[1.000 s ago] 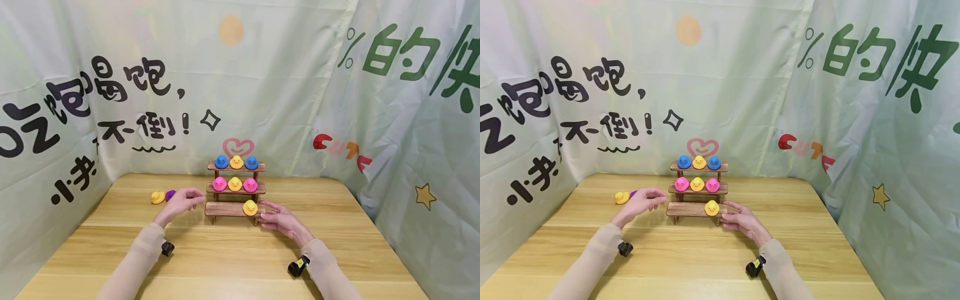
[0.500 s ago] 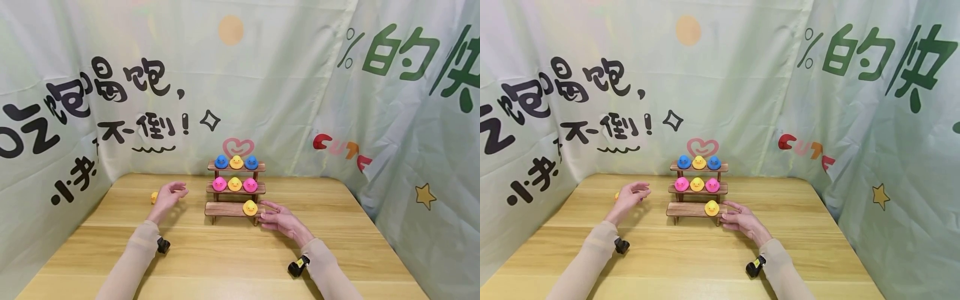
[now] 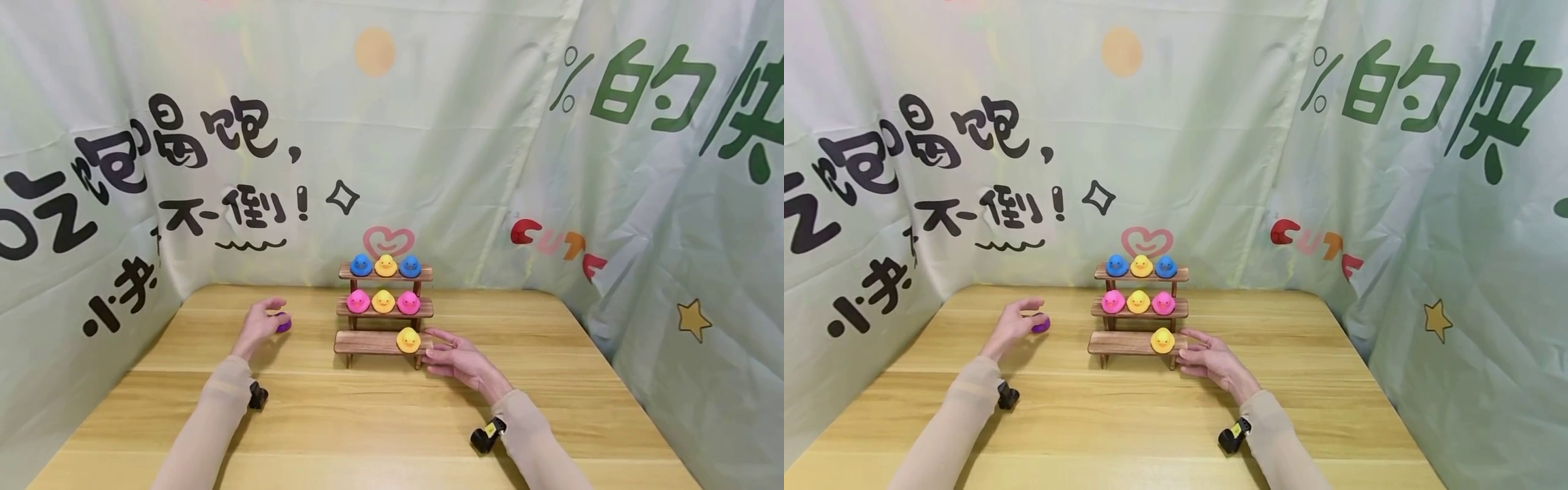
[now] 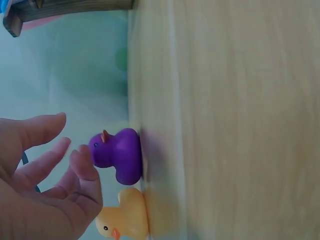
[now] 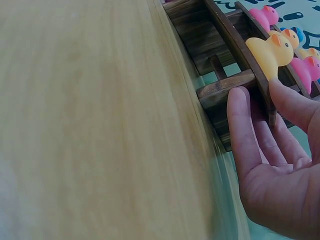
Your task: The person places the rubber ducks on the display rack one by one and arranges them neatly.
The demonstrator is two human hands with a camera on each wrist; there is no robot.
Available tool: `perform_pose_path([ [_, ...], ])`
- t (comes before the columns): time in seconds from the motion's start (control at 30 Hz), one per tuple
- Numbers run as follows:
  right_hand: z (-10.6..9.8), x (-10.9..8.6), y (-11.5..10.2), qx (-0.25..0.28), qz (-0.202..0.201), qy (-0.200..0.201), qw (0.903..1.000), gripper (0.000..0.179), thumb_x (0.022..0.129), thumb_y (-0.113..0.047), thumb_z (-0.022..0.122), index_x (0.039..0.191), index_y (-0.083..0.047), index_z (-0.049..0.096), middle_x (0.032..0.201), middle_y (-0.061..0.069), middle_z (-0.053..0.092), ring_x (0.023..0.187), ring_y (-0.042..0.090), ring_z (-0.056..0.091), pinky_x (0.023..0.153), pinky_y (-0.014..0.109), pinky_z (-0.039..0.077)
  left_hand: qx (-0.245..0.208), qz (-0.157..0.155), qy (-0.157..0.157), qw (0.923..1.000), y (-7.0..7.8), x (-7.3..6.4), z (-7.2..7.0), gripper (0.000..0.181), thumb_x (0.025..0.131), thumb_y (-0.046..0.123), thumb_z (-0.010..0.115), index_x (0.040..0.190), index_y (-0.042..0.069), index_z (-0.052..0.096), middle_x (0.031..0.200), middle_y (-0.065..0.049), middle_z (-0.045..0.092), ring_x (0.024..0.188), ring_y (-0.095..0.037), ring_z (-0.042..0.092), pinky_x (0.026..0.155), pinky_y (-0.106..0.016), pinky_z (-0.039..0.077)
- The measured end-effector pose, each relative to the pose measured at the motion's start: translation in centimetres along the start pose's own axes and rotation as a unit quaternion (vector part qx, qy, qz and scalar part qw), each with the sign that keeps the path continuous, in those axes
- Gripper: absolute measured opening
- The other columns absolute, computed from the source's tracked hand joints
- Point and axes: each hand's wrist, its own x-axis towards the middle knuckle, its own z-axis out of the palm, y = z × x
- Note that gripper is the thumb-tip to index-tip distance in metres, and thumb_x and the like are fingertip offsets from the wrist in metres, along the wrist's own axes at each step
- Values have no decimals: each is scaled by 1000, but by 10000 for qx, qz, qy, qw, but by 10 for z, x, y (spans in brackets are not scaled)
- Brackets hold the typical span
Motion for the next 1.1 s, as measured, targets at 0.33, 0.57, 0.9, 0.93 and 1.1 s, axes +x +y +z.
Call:
perform_pose_path([
  [0.33, -1, 3, -2, -73, -6, -44, 10000, 70, 95, -3, 61, 155, -6, 24, 114, 7, 66, 106, 23, 67, 93, 39, 55, 115, -426, -485, 9978, -4, 0, -3, 49, 96, 9, 60, 139, -7, 44, 134, -32, 51, 108, -38, 59, 88, -39, 51],
  [0.57, 0, 3, -3, -60, -26, -49, 10000, 70, 95, -3, 61, 154, -5, 24, 112, 8, 67, 105, 23, 67, 94, 41, 54, 228, -245, -882, 9955, -6, 6, -6, 48, 91, 5, 65, 134, -7, 49, 130, -30, 50, 103, -34, 61, 82, -36, 54],
  [0.9, -3, 2, 2, -39, 15, -64, 10000, 71, 95, -4, 61, 155, -6, 24, 112, 7, 66, 107, 23, 66, 93, 40, 54, 148, -208, -1157, 9930, -12, 10, -4, 46, 82, -2, 70, 126, -3, 55, 136, -32, 46, 91, -25, 59, 69, -32, 52],
  [0.93, -4, 2, 2, -35, 12, -61, 10000, 70, 95, -3, 61, 155, -6, 24, 112, 7, 67, 106, 23, 66, 93, 40, 54, 134, -229, -1161, 9929, -12, 10, -4, 46, 82, -2, 70, 125, -2, 55, 136, -32, 46, 92, -26, 58, 69, -32, 51],
  [1.1, -3, 2, 2, -24, 16, -64, 10000, 70, 95, -3, 60, 155, -4, 23, 111, 7, 67, 107, 24, 66, 93, 39, 54, 155, -236, -1197, 9924, -10, 11, -4, 48, 81, -2, 71, 126, -3, 55, 135, -30, 49, 95, -26, 57, 70, -32, 50],
])
